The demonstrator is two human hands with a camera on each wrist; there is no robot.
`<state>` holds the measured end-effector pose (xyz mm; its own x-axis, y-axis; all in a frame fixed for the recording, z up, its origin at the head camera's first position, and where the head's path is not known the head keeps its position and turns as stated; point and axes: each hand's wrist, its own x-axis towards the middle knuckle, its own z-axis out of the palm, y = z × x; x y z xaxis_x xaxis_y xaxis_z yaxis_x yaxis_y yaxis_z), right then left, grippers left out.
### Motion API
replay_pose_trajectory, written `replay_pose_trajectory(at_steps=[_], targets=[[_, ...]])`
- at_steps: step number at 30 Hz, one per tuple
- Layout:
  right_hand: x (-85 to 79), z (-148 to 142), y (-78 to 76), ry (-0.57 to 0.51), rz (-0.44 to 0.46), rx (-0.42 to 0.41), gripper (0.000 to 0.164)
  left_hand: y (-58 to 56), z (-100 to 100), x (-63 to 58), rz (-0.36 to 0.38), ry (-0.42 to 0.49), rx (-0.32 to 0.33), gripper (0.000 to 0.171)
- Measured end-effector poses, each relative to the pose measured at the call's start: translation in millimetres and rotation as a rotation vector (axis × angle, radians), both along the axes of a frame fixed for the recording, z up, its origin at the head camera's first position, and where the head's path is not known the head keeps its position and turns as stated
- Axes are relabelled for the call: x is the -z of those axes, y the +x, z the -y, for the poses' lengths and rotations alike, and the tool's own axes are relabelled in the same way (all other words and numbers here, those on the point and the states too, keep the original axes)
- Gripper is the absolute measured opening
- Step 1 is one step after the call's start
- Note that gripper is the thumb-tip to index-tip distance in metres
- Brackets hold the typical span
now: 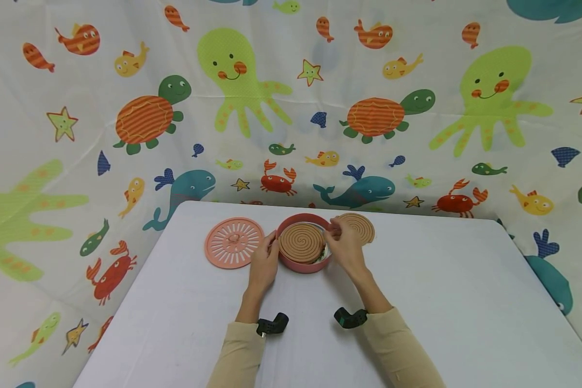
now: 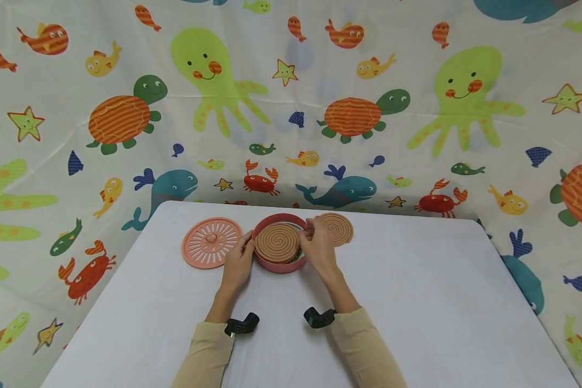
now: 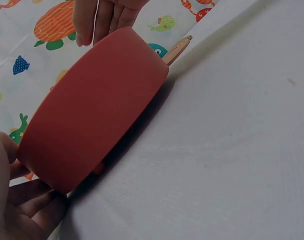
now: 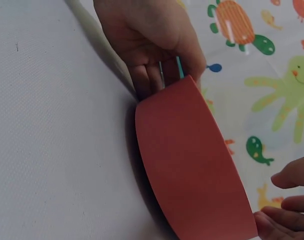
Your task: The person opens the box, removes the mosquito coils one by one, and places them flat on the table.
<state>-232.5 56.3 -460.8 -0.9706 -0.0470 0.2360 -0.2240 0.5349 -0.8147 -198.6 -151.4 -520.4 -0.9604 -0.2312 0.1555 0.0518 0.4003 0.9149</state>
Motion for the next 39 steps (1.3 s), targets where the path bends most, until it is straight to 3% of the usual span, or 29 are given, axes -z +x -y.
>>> replay_pose_trajectory(at_steps=[8, 17, 27, 39], targets=[[0.7, 6, -1.3, 0.077, 0.015, -0.021, 0.041, 0.2, 0, -0.4, -0.005, 0.001, -0.001, 0.044], [3.3, 14, -3.5, 0.237, -0.008, -0.056, 0.042, 0.2, 0, 0.4, 0.000, -0.006, -0.014, 0.044], [4.6, 19, -5.2, 0.311, 0.009, -0.072, 0.045, 0.1, -1, 0.2, -0.029, -0.042, -0.047, 0.041], [5.5, 24, -6.3, 0.417, 0.002, -0.116, 0.045, 1.0, -1, 1.0, -0.042, -0.031, -0.041, 0.041]])
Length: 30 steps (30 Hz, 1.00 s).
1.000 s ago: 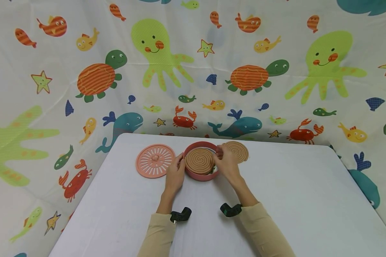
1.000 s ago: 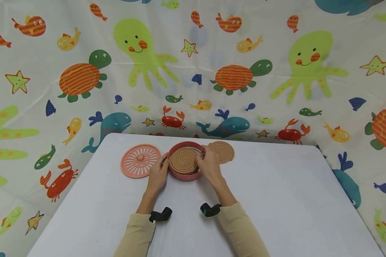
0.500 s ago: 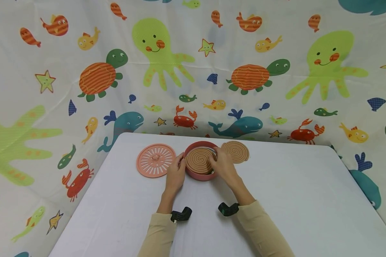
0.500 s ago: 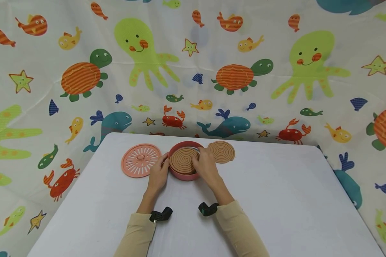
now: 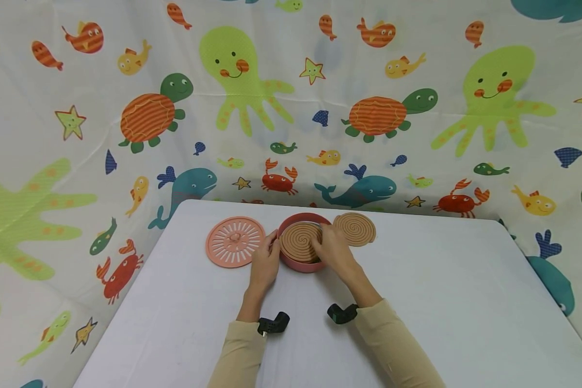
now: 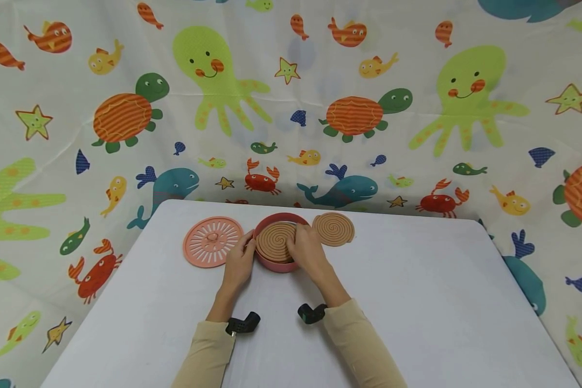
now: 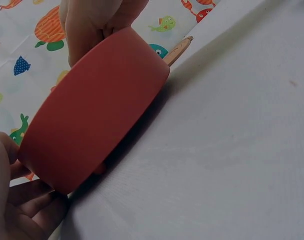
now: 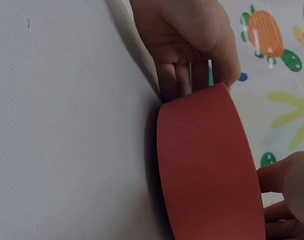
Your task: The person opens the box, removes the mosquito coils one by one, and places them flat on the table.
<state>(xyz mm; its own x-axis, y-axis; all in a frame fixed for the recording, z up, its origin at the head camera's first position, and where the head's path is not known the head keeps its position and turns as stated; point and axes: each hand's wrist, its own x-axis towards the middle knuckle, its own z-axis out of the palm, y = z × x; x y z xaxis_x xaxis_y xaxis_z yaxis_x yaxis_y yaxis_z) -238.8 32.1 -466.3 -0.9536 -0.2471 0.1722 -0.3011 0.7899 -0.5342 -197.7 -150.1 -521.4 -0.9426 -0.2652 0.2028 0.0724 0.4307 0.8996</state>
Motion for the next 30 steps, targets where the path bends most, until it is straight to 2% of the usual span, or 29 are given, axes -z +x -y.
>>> replay_pose_trajectory(at_steps=[7, 16, 23, 30], targets=[[0.9, 2.2, -0.1, 0.051, -0.008, -0.021, 0.028, -1.3, 1.2, 1.5, 0.014, 0.008, 0.010, 0.041], [2.3, 3.3, 0.0, 0.076, -0.016, -0.029, 0.017, -0.5, 0.3, 0.6, 0.000, 0.007, 0.008, 0.041], [2.6, 3.0, 0.7, 0.050, -0.037, -0.032, 0.022, -0.3, 0.1, 1.6, 0.000, -0.001, 0.003, 0.041], [2.4, 1.6, 2.7, 0.031, -0.038, -0.013, 0.041, -0.4, 0.2, -0.5, 0.008, 0.009, 0.008, 0.041]])
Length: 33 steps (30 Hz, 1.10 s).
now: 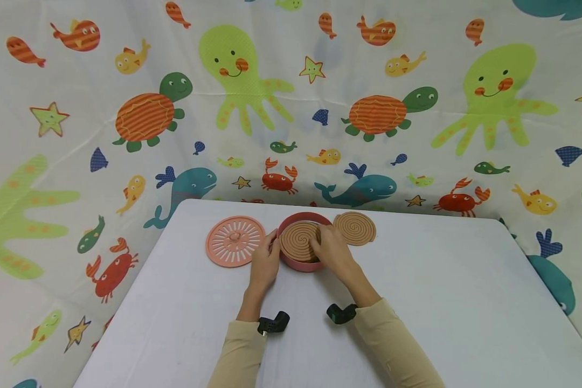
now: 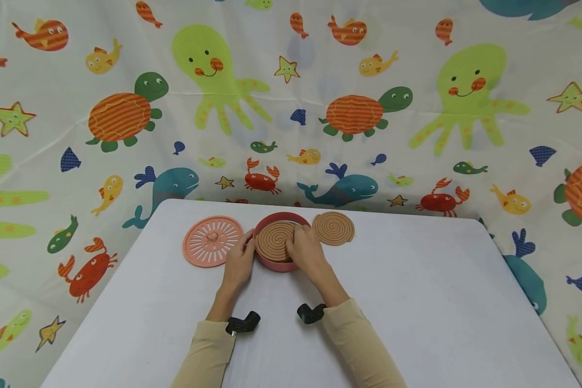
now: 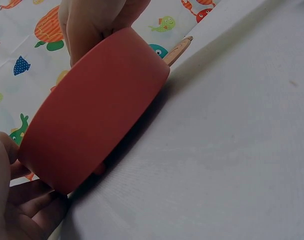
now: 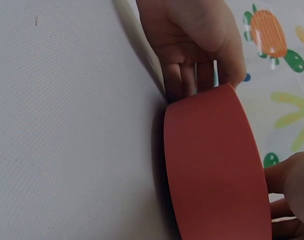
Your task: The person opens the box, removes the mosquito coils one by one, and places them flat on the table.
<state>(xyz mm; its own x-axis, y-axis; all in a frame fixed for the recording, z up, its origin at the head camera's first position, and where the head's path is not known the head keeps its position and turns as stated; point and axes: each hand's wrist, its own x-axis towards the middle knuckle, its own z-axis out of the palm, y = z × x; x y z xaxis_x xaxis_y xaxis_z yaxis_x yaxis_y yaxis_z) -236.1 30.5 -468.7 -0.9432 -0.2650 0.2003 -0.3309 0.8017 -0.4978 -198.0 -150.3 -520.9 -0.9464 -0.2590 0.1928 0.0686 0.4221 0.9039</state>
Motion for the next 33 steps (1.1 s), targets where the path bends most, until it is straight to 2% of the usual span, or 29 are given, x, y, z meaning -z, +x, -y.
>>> replay_pose_trajectory(at_steps=[12, 25, 33], targets=[[-0.8, -3, -1.8, -0.095, 0.013, 0.019, 0.036, -1.5, 0, 0.0, -0.005, 0.001, 0.003, 0.041], [-2.8, -9, -3.8, -0.311, 0.067, 0.029, 0.032, -1.0, 1, -0.1, 0.002, 0.004, 0.001, 0.041], [-3.8, -11, -5.1, -0.376, 0.113, 0.071, 0.031, -1.6, 1, 0.6, 0.003, 0.015, 0.013, 0.041]])
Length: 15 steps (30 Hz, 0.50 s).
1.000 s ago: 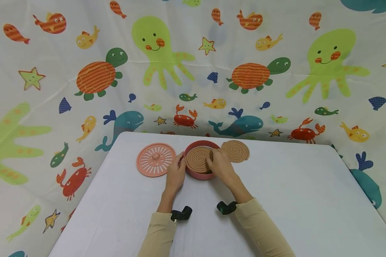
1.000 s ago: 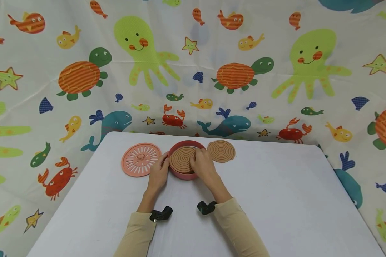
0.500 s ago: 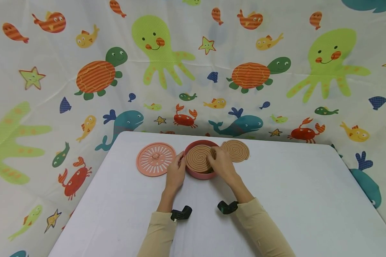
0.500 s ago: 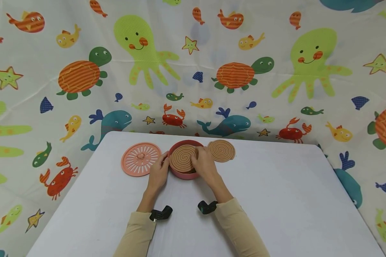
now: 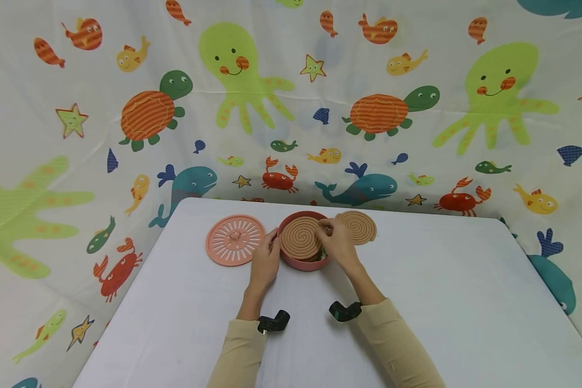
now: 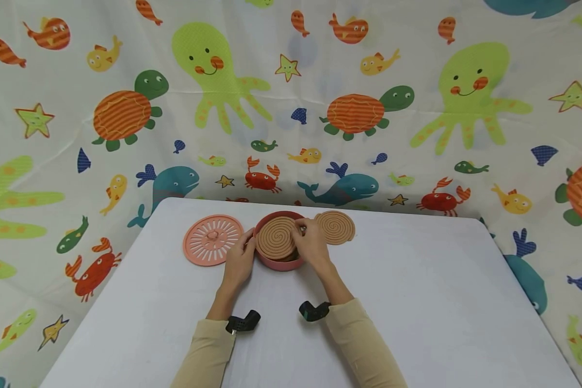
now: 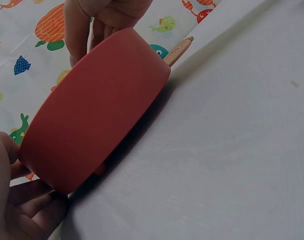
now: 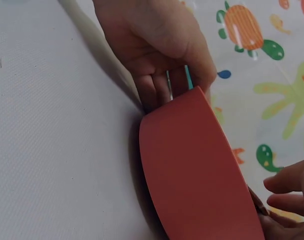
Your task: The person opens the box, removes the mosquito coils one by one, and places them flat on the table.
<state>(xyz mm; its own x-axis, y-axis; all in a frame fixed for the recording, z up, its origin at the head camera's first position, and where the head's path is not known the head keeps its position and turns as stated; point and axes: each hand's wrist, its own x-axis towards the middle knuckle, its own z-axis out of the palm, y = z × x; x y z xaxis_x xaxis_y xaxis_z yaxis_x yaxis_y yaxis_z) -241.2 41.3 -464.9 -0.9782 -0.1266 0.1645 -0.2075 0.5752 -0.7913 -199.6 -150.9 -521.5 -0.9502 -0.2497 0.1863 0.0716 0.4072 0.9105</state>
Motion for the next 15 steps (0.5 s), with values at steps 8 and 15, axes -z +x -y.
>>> replay_pose_trajectory(at_steps=[8, 15], targets=[[-1.1, -2.7, -0.4, -0.047, 0.060, 0.019, 0.031, -0.5, -0.2, -0.2, 0.000, 0.004, 0.006, 0.042], [-5.0, -3.1, -0.2, -0.078, 0.150, 0.023, 0.029, -0.3, 0.1, 0.0, 0.004, -0.001, -0.002, 0.042]])
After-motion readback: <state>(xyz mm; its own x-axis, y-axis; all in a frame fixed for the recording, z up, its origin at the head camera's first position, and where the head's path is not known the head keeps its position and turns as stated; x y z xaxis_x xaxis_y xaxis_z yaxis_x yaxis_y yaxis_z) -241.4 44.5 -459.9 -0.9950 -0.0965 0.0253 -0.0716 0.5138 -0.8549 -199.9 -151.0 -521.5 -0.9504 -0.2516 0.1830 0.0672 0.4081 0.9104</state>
